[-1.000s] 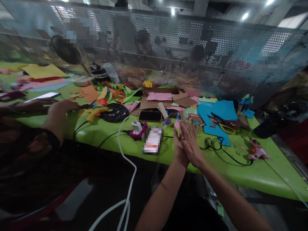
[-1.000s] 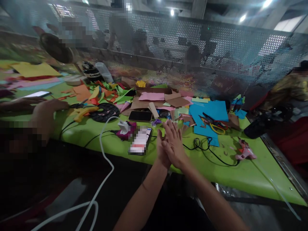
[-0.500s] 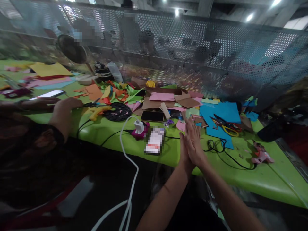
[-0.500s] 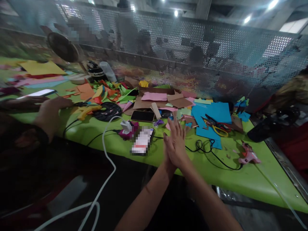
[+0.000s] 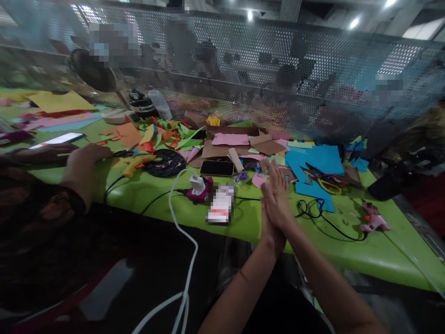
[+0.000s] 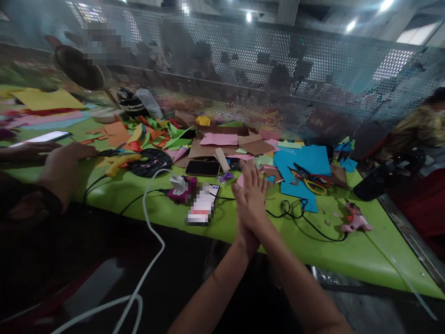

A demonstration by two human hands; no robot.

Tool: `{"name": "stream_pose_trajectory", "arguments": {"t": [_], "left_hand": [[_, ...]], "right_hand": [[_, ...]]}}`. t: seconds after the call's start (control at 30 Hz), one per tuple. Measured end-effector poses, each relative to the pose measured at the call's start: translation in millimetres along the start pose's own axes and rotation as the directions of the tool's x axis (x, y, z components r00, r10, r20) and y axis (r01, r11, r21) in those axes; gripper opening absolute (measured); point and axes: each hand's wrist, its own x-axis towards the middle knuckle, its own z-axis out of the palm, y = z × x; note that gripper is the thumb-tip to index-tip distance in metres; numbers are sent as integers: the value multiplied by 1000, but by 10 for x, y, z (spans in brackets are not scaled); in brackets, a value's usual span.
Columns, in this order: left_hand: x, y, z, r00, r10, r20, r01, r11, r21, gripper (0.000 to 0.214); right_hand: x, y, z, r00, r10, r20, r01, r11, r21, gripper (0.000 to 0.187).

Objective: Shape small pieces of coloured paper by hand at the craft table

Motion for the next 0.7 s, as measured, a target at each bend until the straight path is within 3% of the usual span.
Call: {"name": "stream_pose_trajectory", "arguments": {"t": [0.1, 0.2, 0.3, 0.53, 0.7], "left_hand": [[-27, -1, -142, 998, 34, 47, -27, 988, -155, 73], [13, 17, -286, 995, -19, 103, 52, 943, -330, 64], [71, 60, -355, 989, -51, 137, 100, 920, -378, 66], [61, 48, -245, 990, -45, 134, 94, 918, -386, 61], [94, 38, -250, 996, -57, 63, 76, 934, -350, 60]], "right_hand": [[190, 44, -14, 999, 13, -47, -12, 999, 31, 60], [306, 109, -22, 992, 97, -84, -73, 966, 250, 58], [399, 172, -60, 981, 189, -46, -151, 887, 437, 58], [399, 130, -34, 998, 63, -8, -59, 976, 211, 55], [418, 40, -17, 994, 108, -28, -95, 951, 294, 55]]}}
